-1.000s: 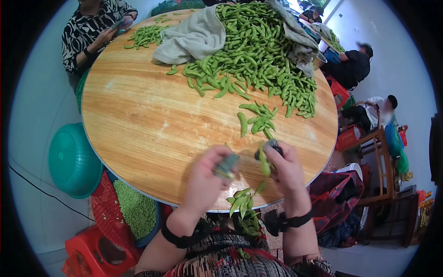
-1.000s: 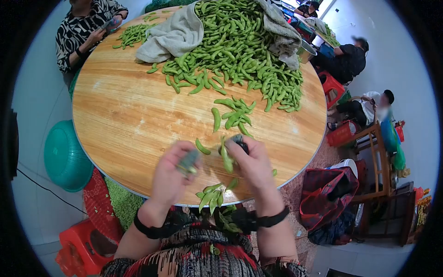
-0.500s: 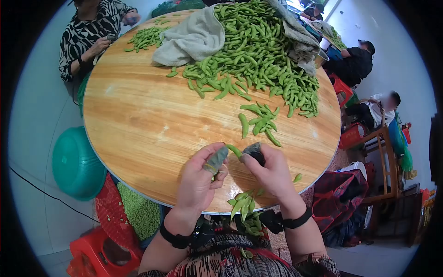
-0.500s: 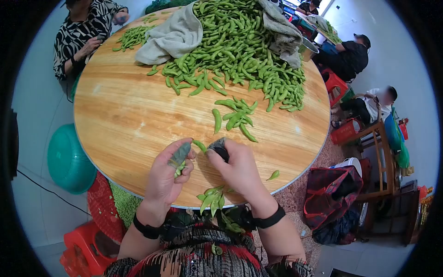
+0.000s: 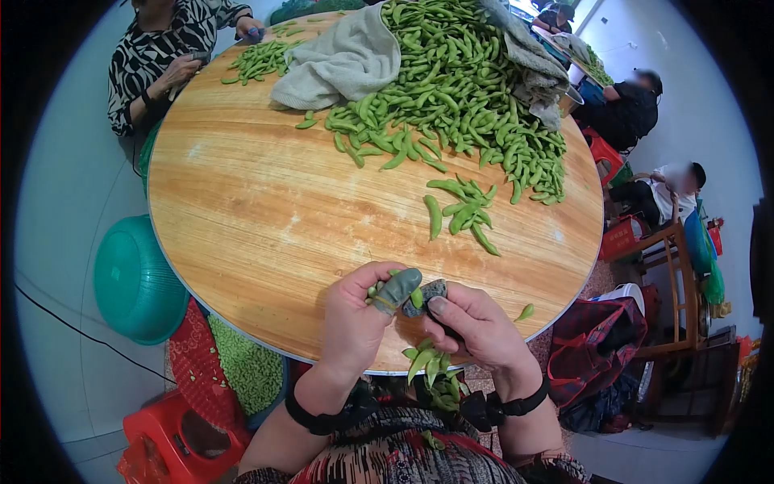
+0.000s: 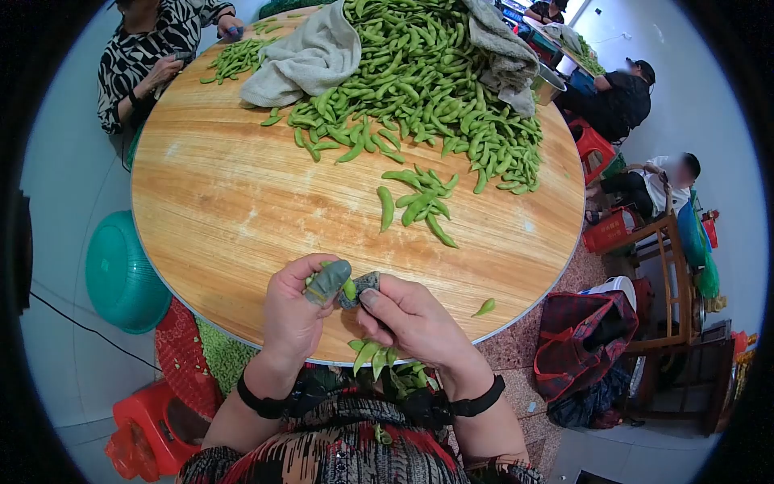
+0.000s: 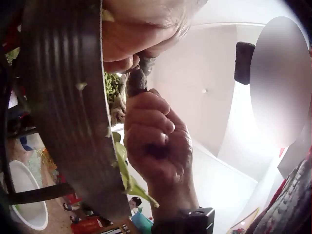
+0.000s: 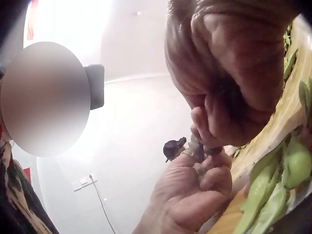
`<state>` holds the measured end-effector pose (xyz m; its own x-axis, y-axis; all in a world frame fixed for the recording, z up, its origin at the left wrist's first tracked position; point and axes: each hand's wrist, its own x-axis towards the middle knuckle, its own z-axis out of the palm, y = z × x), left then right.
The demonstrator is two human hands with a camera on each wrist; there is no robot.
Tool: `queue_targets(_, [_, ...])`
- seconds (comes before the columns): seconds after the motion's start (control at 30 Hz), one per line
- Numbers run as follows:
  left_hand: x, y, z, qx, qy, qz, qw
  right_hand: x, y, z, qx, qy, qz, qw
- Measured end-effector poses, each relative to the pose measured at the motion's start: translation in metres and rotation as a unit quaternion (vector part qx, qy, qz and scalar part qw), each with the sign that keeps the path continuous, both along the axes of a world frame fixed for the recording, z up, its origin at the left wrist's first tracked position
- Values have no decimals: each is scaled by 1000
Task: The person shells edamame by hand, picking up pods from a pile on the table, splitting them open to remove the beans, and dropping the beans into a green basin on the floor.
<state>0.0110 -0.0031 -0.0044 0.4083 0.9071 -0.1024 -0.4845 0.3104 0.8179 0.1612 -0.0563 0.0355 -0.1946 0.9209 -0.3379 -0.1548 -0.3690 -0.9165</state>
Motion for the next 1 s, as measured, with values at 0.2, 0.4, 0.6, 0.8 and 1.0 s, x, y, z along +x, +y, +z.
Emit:
queue_targets(0.2, [-10,1,-5,-102,-125,-79,984,0,-3,5,-109,153,-15,982])
queue_targets(0.4, [0,0,-1,36,5,-91,995,-9,-5,-8,60,-94,-61,992])
queue_targets(0.6, [4,-1,2,189,180,4,965,0,-3,-6,-4,-17,-101,995])
queue_targets(0.8, [4,-4,5,55,81,-65,993,12,2,-3,54,-166,-105,979])
queue_targets(1.0, [7,-6,6,370,286,-9,884,13,5,-1,174,-265,-83,945])
